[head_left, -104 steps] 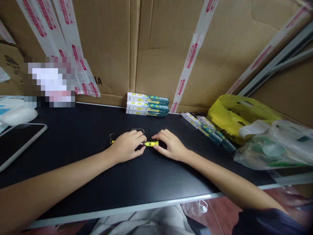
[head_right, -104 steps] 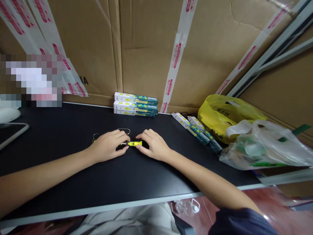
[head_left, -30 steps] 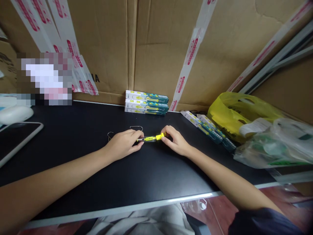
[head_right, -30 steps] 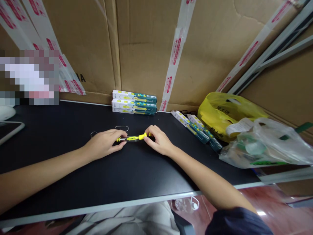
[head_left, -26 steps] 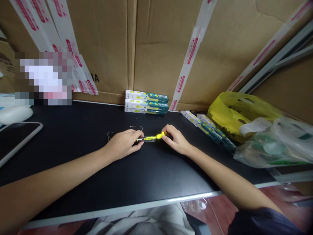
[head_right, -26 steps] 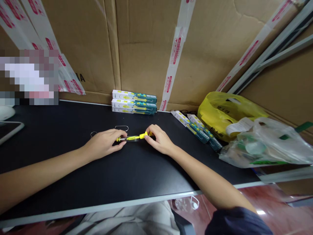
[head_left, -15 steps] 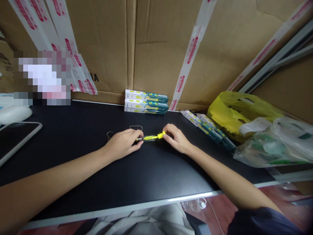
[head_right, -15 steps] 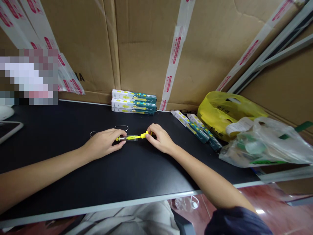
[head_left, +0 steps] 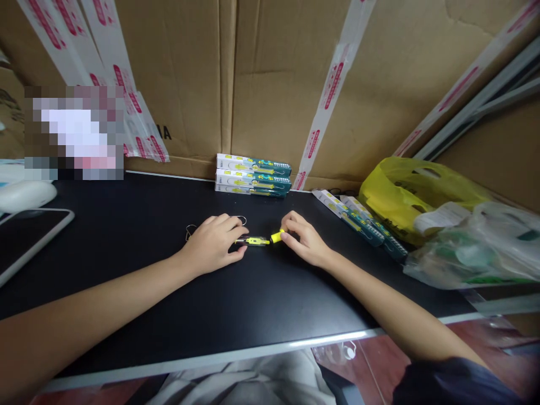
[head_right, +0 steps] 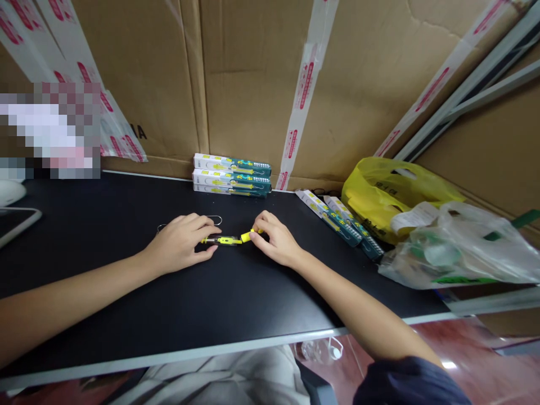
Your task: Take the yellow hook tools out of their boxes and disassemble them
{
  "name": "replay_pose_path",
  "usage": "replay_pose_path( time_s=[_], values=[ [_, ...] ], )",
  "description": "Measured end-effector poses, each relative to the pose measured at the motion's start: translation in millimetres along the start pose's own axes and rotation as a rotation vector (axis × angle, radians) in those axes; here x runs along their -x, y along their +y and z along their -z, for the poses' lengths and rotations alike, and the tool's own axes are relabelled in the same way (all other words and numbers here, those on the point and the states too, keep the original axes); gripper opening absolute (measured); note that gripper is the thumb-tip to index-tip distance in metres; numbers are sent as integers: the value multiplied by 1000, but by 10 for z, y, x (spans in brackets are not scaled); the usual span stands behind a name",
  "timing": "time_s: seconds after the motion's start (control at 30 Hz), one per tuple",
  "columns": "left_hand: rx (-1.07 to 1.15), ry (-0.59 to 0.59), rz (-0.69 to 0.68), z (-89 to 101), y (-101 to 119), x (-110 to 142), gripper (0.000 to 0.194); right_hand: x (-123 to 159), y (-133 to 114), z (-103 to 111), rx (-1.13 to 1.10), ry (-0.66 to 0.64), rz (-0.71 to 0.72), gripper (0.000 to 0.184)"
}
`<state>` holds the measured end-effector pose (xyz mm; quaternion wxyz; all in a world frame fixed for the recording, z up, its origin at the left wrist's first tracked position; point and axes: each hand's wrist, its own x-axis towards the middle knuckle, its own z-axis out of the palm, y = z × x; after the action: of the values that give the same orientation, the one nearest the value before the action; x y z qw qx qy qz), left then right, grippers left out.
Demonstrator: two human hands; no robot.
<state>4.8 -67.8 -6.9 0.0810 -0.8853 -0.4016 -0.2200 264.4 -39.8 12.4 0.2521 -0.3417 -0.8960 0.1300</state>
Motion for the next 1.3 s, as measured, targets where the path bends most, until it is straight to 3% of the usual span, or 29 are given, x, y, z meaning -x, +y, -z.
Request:
replay_pose_path(
  time_s=[0.1,0.2,0.43,1.0,1.13,1.3],
  values=[
    [29,51,-47,3,28,1,30,2,-65,-29,-2,-14,15,18],
    [106,73,-68,5,80,-7,25,-4,-119,-70,2,-26,27,18],
    [213,74,32,8,173,-29,12,-22,-188,-157,-24,-23,70,17],
    [226,75,26,3,158,-17,8,-19,-191,-142,-26,10,70,14],
    [227,78,32,-3,152,-18,8,-21,-109,-55,-9,53,37,13],
    [222,81,36,2,151,-14,8,-52,100,261,91,89,-80,11]
  ],
)
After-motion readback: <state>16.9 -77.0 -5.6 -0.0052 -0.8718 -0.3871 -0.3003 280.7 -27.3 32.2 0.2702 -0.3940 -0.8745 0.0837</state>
